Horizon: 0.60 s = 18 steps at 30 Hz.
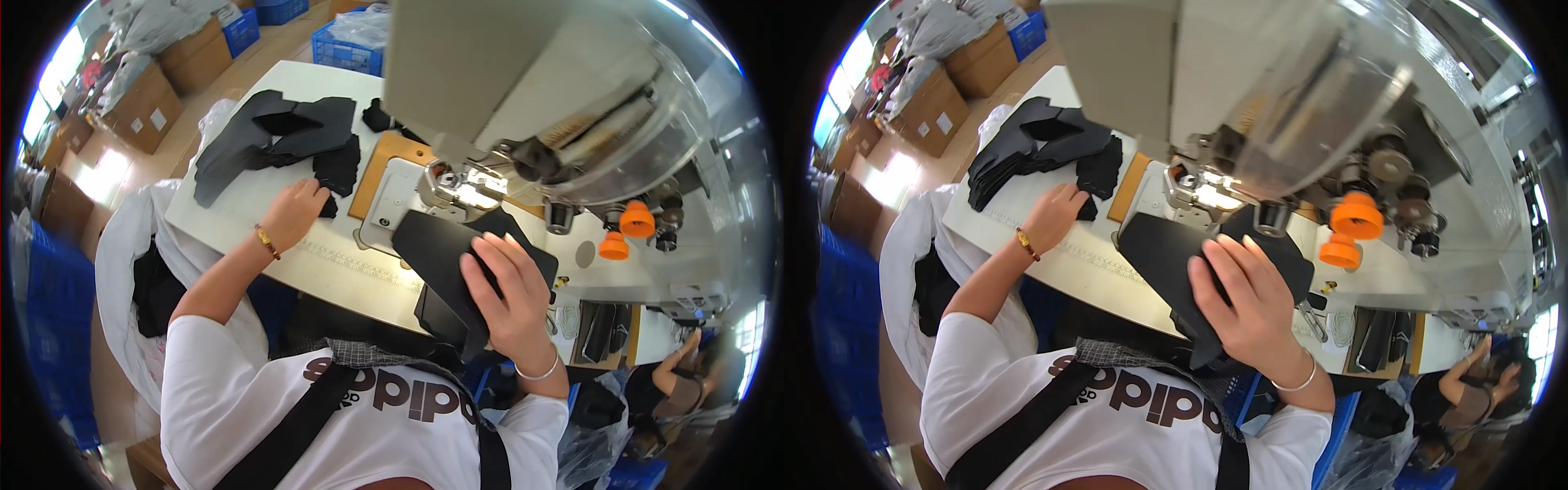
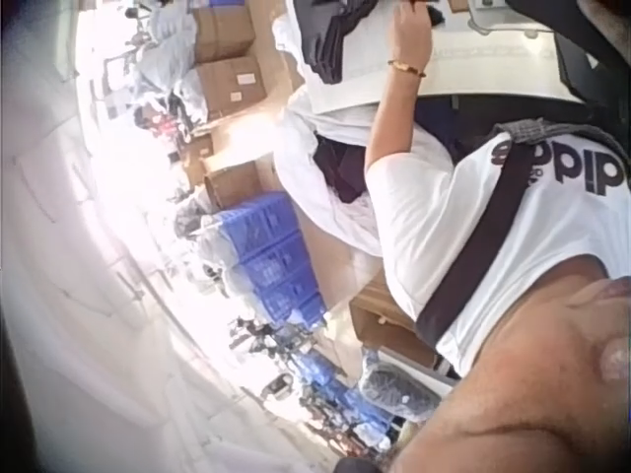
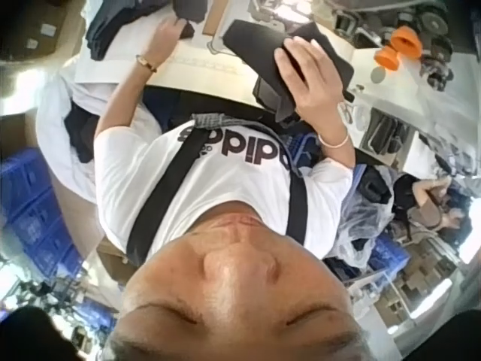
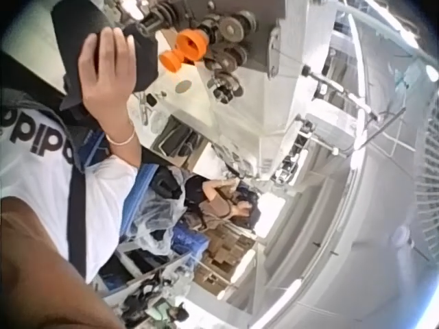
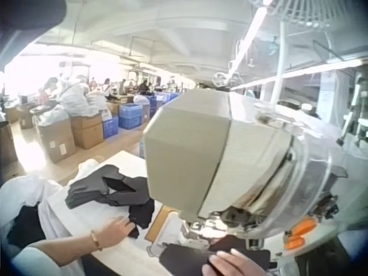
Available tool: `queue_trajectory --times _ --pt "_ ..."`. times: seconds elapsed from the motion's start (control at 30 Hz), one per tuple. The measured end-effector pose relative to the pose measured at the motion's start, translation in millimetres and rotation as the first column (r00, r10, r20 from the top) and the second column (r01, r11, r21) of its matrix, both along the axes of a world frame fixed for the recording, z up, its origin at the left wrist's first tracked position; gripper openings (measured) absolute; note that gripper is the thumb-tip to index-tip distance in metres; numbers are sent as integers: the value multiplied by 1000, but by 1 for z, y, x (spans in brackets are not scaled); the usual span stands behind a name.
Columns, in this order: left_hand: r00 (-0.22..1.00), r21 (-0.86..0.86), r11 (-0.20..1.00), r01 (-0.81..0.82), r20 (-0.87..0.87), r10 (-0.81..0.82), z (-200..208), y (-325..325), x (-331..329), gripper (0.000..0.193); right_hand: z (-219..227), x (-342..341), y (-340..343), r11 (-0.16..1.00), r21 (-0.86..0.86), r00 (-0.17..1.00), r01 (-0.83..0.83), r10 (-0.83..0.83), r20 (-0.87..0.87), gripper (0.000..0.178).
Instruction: Stitch shoe upper components together using an industrial sewing machine.
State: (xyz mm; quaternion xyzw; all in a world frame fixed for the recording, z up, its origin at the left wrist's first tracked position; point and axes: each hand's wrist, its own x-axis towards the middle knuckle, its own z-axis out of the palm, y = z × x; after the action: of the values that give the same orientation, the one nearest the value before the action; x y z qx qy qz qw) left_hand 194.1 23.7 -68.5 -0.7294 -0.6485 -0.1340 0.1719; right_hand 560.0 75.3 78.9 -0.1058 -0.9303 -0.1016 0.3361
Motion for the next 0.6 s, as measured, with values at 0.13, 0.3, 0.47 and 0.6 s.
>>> queue_trajectory --times 0.13,0.3,0.47,0.6 --pt "927 15 999 -48 373 39 8 8 -10 11 8 -18 12 997 73 999 -21 23 -36 24" --pt "862 397 918 12 461 -211 105 26 37 19 -13 -18 30 994 110 996 25 -16 -84 23" --pt "823 579 694 427 70 -564 140 26 104 14 -28 -17 43 985 154 991 72 -52 -126 28" --pt "811 473 707 526 -29 -584 134 28 126 22 -33 -6 37 980 130 987 153 -158 24 27"
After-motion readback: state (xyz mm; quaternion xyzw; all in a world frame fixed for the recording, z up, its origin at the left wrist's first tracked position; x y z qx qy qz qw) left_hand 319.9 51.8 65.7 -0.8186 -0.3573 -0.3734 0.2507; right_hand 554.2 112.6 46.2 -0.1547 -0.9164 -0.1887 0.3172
